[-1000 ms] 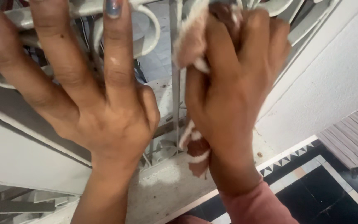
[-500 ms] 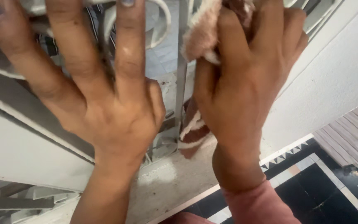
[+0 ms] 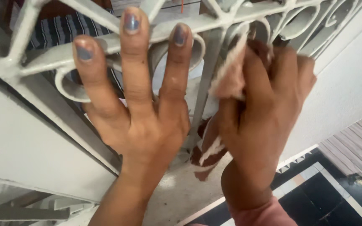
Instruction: The person wipes the white metal decorative grill of a gate using a striped cloth, cleaning the curved and vertical bars.
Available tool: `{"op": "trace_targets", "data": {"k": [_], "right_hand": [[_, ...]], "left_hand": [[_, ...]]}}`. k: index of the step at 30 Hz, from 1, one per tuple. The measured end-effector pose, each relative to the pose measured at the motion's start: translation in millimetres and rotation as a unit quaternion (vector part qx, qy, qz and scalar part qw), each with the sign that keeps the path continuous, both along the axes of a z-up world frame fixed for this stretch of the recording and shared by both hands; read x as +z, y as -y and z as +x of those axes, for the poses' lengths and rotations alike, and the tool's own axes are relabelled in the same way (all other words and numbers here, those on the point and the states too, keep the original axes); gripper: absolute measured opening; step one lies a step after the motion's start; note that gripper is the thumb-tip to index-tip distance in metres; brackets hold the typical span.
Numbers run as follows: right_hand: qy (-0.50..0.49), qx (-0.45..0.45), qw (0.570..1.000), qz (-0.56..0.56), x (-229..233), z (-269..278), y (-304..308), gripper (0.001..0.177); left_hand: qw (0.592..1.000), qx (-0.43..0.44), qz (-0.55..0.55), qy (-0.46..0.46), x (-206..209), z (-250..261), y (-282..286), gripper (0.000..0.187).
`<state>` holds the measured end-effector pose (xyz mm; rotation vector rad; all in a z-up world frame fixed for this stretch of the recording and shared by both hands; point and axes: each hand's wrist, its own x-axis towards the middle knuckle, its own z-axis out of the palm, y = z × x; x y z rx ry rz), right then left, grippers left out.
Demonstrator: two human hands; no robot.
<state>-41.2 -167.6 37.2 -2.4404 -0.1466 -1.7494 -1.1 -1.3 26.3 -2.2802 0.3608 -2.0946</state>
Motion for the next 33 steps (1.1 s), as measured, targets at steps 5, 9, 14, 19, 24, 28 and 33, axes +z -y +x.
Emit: {"op": "trace_targets", "data": {"k": [5, 9, 14, 19, 24, 28, 33], "right_hand": [[-0.012, -0.035, 0.999, -0.017, -4, 6, 2, 0.029], [-0.015, -0.036, 0.999, -0.023, 1, 1, 3, 0.027], [-0.012, -0.016, 0.999, -0.049, 10, 2, 5, 0.031], [-0.039, 0.032, 0.998, -0.021, 5, -10, 23, 0.037], [0.049, -0.010, 0.998, 0.049, 13, -20, 67, 0.036], [0.027, -0.008, 1.000, -0.013, 13, -1, 87, 0.040], [0.007, 0.275, 0.933, 0.233, 4, 12, 74, 0.040]], "left_hand": [[1.000, 0.004, 0.004, 0.012, -1, 5, -3, 0.075], [1.000, -0.004, -0.005, 0.003, 0, 4, 0, 0.074], [0.999, -0.043, -0.007, -0.031, -4, 2, 5, 0.068], [0.995, -0.078, -0.002, -0.065, -8, 4, -1, 0.066], [0.990, -0.095, -0.067, -0.078, -7, -10, 43, 0.056], [0.996, -0.034, -0.022, -0.085, -18, -16, 100, 0.062], [0.997, -0.020, 0.017, -0.079, -23, 2, 94, 0.053]]}}
